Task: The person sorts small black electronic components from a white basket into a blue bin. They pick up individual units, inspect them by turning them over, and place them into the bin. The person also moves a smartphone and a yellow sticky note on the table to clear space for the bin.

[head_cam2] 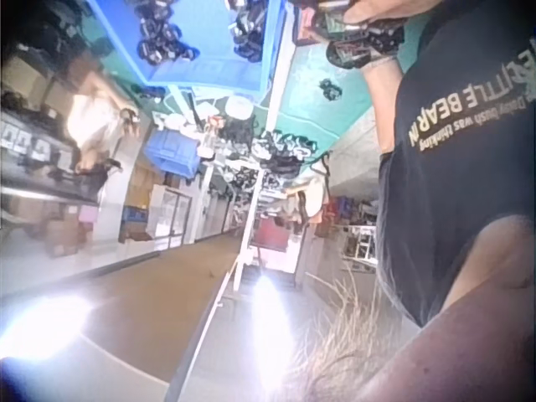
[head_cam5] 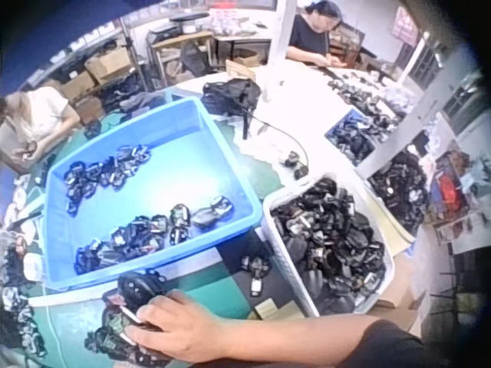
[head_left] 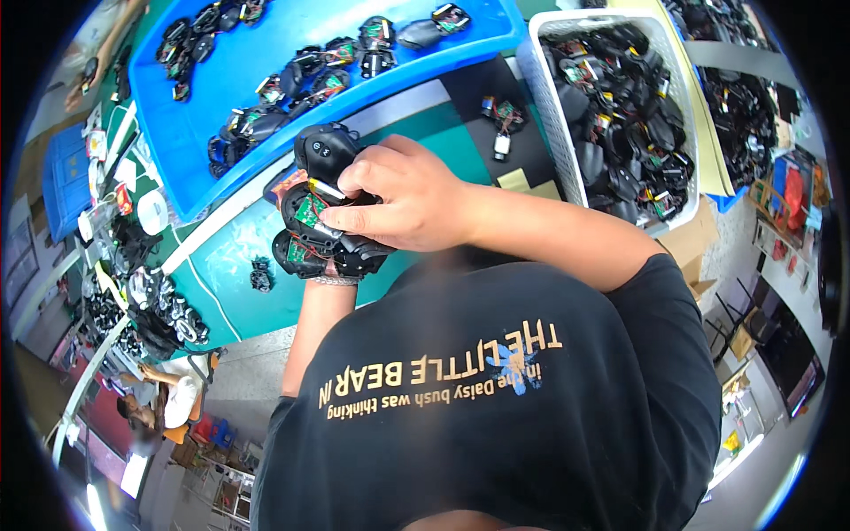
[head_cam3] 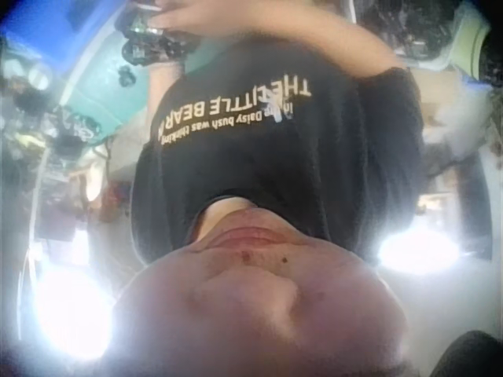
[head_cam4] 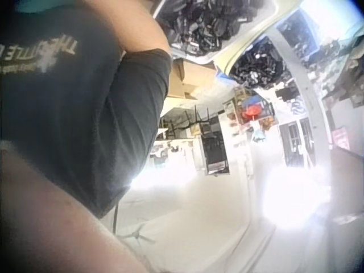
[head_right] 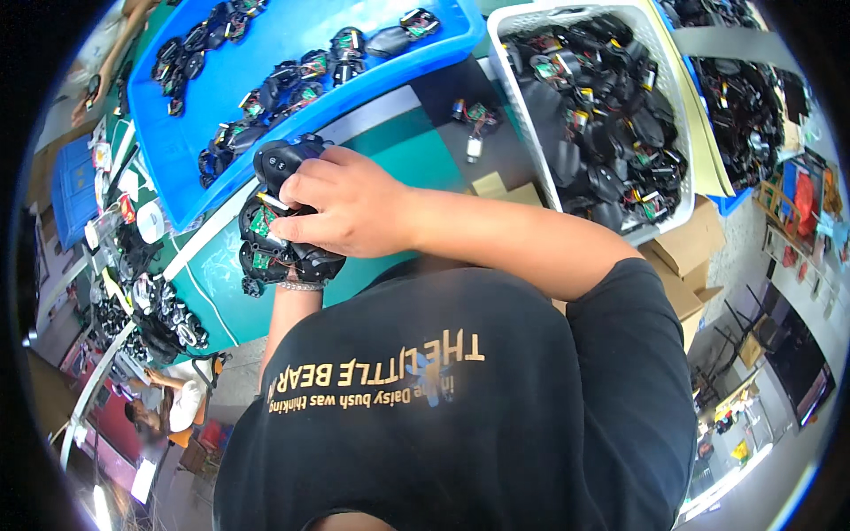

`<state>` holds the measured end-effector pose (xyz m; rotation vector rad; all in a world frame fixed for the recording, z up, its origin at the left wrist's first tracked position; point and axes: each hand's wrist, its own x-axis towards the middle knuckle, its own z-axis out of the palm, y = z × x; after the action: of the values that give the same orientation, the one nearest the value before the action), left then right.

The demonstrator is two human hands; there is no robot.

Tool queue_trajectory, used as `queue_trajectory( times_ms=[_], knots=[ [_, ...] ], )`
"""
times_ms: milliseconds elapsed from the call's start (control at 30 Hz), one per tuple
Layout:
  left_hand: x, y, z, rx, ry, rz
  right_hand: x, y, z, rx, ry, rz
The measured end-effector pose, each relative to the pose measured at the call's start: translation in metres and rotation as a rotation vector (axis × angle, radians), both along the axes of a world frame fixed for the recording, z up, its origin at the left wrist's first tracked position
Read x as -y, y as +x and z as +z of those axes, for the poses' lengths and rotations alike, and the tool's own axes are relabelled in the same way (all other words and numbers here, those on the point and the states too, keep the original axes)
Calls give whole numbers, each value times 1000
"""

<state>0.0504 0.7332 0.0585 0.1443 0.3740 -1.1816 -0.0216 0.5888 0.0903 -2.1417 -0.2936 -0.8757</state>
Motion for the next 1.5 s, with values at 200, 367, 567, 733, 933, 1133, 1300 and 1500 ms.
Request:
queue_trajectory(
  times_ms=[200, 367, 567, 733, 933, 1133, 1300, 1500],
  knots=[
    [13, 40, 11, 144, 25, 54, 18, 37, 8, 19, 54, 16],
    [35, 84, -5, 277, 113, 39, 54, 60, 6, 112, 37, 16],
    [100, 151, -13, 413, 46, -101, 96, 85, -15, 129, 90, -190],
    [151, 200, -26, 465, -83, -247, 139, 99, -6, -48, 124, -234],
    [214, 165, -68, 743, 206, -244, 184, 69, -32, -355, -5, -273],
    [209, 145, -63, 1040, 402, -362, 182, 46, -36, -651, -249, -205],
    [216, 129, -49, 1175, 475, -553, 188, 46, -19, -967, -406, -141],
    [199, 126, -68, 2037, 656, -649, 188, 47, 14, -1242, -530, -2]
  ],
)
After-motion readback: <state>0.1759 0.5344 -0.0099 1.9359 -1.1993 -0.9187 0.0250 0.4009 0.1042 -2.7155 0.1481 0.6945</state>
